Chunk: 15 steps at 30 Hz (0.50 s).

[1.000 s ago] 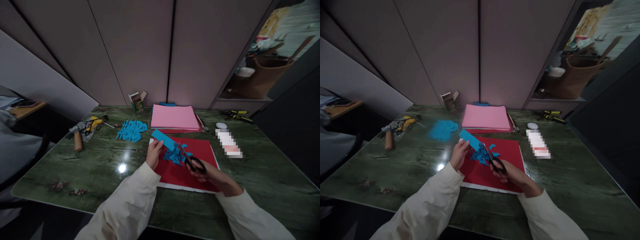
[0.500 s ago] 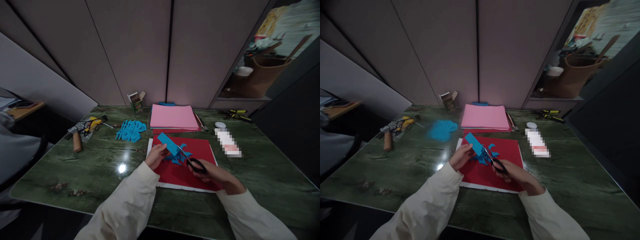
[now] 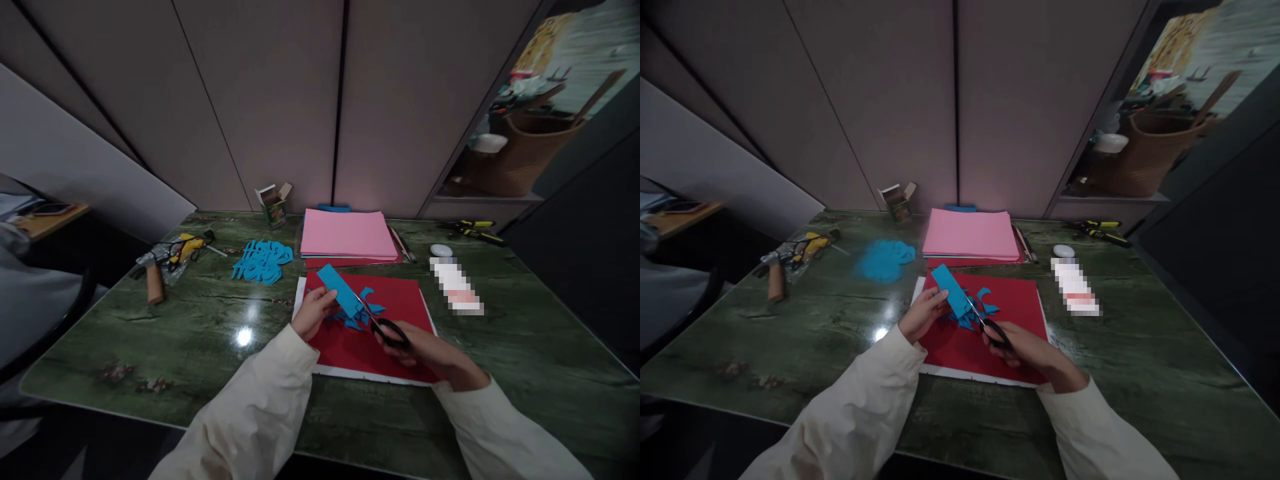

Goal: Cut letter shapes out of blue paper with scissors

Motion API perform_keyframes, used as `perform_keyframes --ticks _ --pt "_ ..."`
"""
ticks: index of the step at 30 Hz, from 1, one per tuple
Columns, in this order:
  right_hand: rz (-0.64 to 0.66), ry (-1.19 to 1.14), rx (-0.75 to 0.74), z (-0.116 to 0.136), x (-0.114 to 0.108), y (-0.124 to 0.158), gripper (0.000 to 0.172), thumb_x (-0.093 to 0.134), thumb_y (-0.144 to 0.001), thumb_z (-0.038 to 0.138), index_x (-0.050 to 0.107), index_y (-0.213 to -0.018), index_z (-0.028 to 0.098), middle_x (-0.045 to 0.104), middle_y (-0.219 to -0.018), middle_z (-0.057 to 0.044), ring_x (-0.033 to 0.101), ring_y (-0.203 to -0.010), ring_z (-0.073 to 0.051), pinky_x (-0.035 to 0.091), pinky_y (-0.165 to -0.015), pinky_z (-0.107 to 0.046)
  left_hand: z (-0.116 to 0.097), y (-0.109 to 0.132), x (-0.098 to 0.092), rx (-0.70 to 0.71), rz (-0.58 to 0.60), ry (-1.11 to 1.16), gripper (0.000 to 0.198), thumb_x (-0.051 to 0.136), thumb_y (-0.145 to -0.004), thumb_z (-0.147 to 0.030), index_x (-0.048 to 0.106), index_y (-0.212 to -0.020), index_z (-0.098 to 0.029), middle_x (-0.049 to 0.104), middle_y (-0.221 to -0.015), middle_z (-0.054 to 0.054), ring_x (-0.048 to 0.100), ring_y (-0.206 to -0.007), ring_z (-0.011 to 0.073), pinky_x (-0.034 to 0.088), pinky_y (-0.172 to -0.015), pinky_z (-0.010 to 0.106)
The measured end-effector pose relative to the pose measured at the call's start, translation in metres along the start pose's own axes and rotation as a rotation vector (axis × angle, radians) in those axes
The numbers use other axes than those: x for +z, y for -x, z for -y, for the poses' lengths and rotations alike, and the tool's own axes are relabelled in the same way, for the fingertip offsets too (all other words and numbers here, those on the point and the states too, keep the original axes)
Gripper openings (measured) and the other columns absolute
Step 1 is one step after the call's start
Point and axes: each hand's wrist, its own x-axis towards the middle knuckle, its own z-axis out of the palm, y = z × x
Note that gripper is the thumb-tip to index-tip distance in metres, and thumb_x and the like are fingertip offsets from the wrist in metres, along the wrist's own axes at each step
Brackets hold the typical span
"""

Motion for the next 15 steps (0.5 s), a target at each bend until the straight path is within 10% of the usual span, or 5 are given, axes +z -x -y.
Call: perform_keyframes --ticks 15 --pt "-0.048 -0.01 0.019 0.0012 0.0035 0.0002 0.034 0.046 -0.078 0.051 0.048 -0.076 0.016 0.032 -0.051 0.007 0.018 -0.039 -0.003 0.015 -0.035 -0.015 0.0014 0.0 0.0002 0.006 -0.017 0.006 0.024 0.064 -0.067 -0.033 0.059 -0.079 -0.012 0.066 -0.082 0.009 0.061 -0.077 0.0178 0.044 -0.073 0.032"
